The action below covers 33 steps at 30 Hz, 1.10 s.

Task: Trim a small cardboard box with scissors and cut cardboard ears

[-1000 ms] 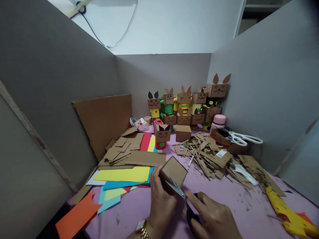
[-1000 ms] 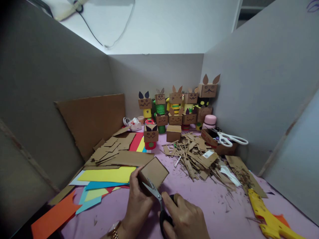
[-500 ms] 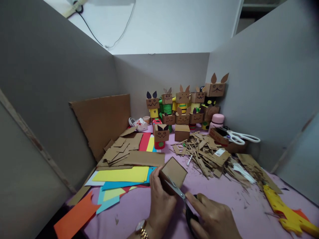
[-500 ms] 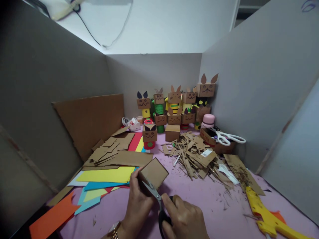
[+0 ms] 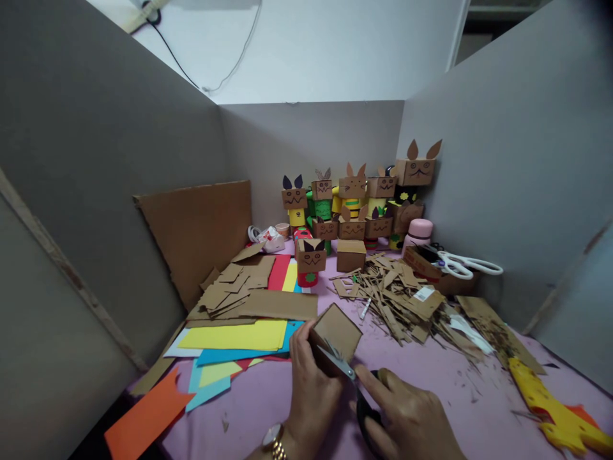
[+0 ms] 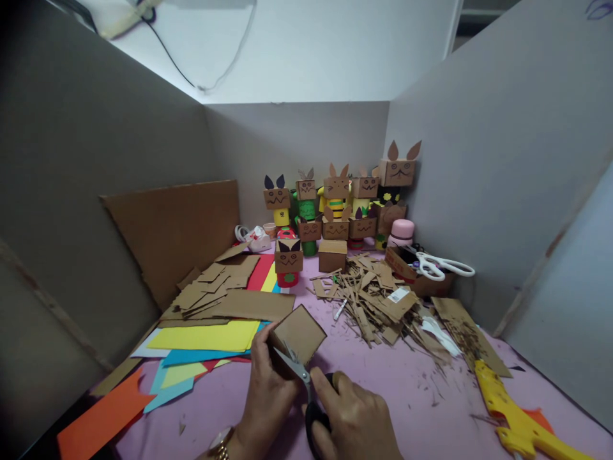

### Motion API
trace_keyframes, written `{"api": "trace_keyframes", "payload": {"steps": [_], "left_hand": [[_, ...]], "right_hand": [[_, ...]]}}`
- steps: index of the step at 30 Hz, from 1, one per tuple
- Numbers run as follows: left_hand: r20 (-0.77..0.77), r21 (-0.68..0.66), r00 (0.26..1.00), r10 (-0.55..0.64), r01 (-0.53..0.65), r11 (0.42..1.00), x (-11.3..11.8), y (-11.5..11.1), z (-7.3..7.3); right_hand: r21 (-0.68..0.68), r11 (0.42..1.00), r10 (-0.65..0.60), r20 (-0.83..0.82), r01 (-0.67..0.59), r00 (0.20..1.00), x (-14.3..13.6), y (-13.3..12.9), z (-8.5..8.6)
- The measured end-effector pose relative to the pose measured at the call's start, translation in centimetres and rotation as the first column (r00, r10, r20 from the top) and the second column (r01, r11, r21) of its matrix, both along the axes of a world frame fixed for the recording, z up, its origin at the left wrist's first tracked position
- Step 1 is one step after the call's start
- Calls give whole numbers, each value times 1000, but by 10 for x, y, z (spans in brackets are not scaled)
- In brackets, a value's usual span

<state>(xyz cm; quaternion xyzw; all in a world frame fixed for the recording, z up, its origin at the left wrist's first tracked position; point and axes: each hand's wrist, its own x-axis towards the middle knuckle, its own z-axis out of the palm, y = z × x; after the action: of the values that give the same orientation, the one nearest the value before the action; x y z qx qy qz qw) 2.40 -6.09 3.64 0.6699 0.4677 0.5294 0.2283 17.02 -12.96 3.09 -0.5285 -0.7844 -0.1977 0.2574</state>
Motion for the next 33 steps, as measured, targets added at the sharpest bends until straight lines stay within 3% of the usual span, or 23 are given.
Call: {"api": "trace_keyframes", "payload": {"steps": [10, 22, 33], "left_hand": [[-16, 5, 1000, 5, -5, 1000, 0, -2, 0], [-67, 43, 997, 27, -25, 999, 0, 1, -2], [-83, 87, 997, -7, 14, 996, 2, -2, 0]], "right_hand": [[11, 997, -71, 2, 71, 997, -4, -7, 4], [7, 1000, -14, -33, 15, 999, -1, -3, 4], [-30, 995, -94, -66, 92, 993, -8, -6, 6]]}}
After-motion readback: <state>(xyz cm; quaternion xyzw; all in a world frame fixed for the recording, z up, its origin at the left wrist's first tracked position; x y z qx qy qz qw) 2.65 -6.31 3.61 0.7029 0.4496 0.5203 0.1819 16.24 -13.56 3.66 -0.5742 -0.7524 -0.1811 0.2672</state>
